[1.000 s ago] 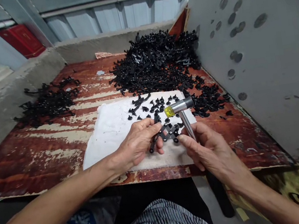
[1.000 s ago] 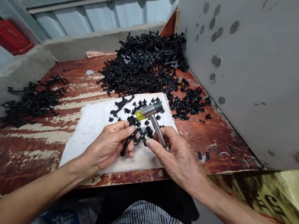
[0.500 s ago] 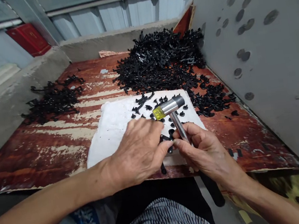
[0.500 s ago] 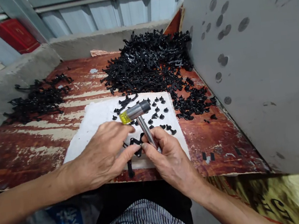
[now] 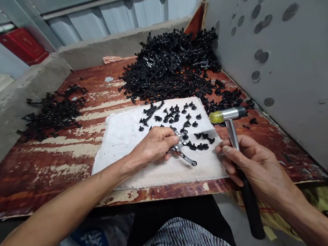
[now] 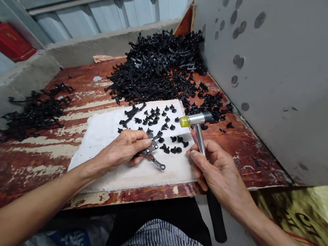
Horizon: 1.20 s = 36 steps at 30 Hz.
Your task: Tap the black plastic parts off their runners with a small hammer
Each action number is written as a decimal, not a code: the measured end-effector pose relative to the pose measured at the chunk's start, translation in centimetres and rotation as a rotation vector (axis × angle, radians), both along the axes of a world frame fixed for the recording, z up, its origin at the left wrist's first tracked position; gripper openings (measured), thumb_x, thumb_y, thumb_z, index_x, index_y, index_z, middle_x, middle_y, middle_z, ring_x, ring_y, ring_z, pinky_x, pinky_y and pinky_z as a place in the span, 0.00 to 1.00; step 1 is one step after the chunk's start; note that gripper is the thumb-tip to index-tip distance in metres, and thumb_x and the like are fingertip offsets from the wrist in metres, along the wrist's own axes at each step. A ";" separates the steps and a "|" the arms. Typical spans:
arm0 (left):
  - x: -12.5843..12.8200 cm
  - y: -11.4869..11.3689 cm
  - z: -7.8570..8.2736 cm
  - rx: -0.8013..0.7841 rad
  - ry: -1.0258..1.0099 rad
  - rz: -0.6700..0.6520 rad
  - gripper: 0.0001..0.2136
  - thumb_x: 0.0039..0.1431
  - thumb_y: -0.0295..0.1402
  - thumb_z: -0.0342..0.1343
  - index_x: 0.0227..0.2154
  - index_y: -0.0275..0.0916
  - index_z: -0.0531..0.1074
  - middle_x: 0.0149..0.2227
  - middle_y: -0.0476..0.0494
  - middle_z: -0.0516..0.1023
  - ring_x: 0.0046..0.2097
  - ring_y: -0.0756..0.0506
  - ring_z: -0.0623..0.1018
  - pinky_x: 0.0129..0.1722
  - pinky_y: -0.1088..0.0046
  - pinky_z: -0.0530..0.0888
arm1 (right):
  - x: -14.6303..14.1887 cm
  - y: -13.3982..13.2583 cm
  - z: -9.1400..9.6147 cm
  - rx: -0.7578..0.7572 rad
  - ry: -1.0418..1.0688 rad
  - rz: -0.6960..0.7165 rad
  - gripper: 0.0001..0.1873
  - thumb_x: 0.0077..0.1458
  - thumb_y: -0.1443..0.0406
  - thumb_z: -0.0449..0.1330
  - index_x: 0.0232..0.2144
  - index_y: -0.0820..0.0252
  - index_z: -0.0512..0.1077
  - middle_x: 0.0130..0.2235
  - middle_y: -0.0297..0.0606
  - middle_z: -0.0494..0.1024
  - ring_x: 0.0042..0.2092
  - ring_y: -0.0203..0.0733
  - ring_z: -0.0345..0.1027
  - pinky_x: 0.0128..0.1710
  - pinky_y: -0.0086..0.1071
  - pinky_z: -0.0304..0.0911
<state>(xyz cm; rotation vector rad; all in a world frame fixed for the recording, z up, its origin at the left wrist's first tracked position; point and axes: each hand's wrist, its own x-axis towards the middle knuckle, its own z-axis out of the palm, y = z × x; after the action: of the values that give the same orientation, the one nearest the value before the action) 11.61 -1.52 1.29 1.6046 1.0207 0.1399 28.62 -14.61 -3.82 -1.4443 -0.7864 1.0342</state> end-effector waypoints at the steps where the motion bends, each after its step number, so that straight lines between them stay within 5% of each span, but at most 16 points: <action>1: 0.1 0.0 -0.1 -0.008 -0.005 0.010 0.11 0.60 0.25 0.48 0.22 0.35 0.66 0.14 0.55 0.66 0.12 0.58 0.59 0.13 0.80 0.52 | 0.0 0.0 -0.1 0.002 0.025 -0.006 0.18 0.50 0.51 0.63 0.34 0.55 0.64 0.17 0.24 0.62 0.15 0.30 0.50 0.09 0.22 0.48; 15: 0.0 0.3 -1.3 -0.006 -0.141 0.110 0.11 0.59 0.29 0.51 0.22 0.35 0.67 0.20 0.45 0.73 0.14 0.59 0.60 0.12 0.82 0.51 | 0.2 0.0 -0.2 -0.019 0.073 -0.021 0.16 0.49 0.54 0.64 0.33 0.56 0.66 0.27 0.32 0.72 0.17 0.27 0.52 0.10 0.21 0.48; 23: -1.8 -0.8 -1.8 -0.042 -0.237 0.139 0.12 0.59 0.36 0.53 0.24 0.34 0.68 0.20 0.48 0.72 0.15 0.59 0.61 0.14 0.83 0.53 | 0.4 -0.1 -0.4 -0.016 0.090 -0.004 0.16 0.50 0.54 0.64 0.34 0.56 0.66 0.23 0.29 0.70 0.15 0.27 0.50 0.09 0.21 0.47; 36: 0.2 -1.3 -2.0 -0.193 -0.206 0.214 0.10 0.61 0.33 0.52 0.26 0.34 0.68 0.20 0.46 0.75 0.13 0.59 0.62 0.10 0.84 0.57 | 0.3 0.0 -0.1 -0.033 0.078 0.014 0.15 0.51 0.54 0.62 0.33 0.55 0.64 0.20 0.26 0.67 0.14 0.27 0.49 0.09 0.21 0.47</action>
<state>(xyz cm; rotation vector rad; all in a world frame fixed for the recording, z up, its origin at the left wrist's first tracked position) 11.79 -2.85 -0.68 1.2765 1.0104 0.3348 28.90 -14.59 -3.96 -1.4193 -0.7269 1.1115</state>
